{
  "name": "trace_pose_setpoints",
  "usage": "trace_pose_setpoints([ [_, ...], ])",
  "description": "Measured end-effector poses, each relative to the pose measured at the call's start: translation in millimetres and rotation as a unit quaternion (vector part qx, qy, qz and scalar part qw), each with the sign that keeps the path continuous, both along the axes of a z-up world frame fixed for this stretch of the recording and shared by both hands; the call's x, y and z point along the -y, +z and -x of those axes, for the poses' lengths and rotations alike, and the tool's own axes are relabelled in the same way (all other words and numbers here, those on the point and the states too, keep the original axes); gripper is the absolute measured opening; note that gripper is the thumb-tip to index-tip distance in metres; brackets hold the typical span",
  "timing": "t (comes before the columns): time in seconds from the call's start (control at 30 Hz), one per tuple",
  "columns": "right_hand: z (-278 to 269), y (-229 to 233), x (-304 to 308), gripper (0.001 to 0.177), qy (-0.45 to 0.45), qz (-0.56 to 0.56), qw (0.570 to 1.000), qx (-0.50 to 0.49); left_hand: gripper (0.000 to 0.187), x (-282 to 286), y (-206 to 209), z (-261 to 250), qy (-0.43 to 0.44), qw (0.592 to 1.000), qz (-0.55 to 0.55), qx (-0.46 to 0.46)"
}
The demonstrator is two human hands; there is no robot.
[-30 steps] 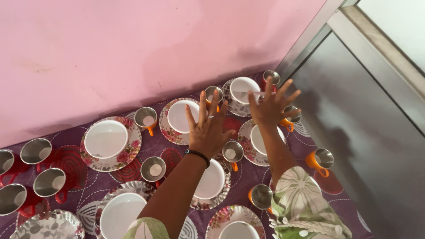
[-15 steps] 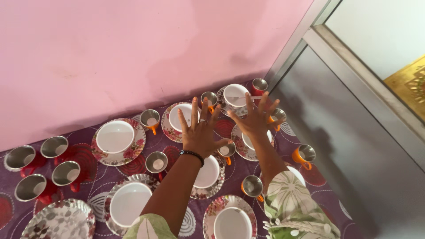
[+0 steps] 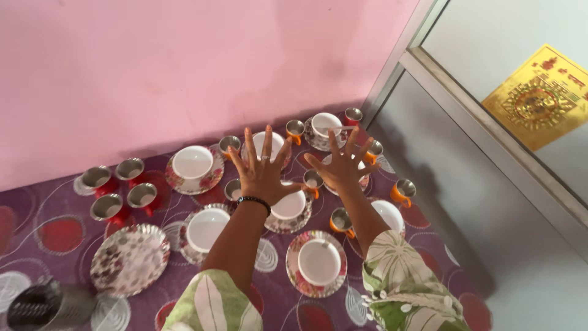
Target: The person wipes metal forks and spoons with a cloth and places them into a metal cutlery holder on a table. The table is set with multiple cups, saucers, and small metal cups.
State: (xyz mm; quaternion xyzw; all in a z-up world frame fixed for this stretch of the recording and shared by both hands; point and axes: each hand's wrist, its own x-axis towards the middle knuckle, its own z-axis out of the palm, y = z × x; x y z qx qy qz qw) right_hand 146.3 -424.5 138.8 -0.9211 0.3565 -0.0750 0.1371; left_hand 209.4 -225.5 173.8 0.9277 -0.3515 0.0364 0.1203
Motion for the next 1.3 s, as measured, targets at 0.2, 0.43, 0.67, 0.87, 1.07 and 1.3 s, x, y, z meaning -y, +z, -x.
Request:
trace_pose_setpoints([
  [0.2,31.8,23.7,-52.7,0.109,0.023,0.001,1.0,-0.021,0.122,-52.0,10.3,28.4,0.033,0.998,0.028,0.049],
  [0.43,64.9,-17.6,-89.2,0.117,0.079,0.573,0.813,0.072,0.124,-128.4,14.3,73.9,0.067,0.997,0.033,0.027],
  [0.67,85.7,-67.3,-152.4,0.11,0.128,0.088,0.982,0.111,0.126,-194.8,-15.9,119.5,0.107,0.992,-0.039,-0.058],
  [0.87,125.0,-65.8,-235.0,0.109,0.142,-0.022,0.99,0.013,0.123,-249.7,-70.3,154.2,0.149,0.986,-0.041,-0.069],
  [1.07,143.6,-73.7,-295.9,0.107,0.163,-0.042,0.983,-0.07,0.121,-286.4,-97.0,167.8,0.19,0.975,-0.041,-0.107],
  [1.3,131.4,-93.6,-350.6,0.106,0.23,-0.029,0.972,-0.035,0.118,-335.7,-117.4,158.7,0.224,0.973,0.024,-0.048],
])
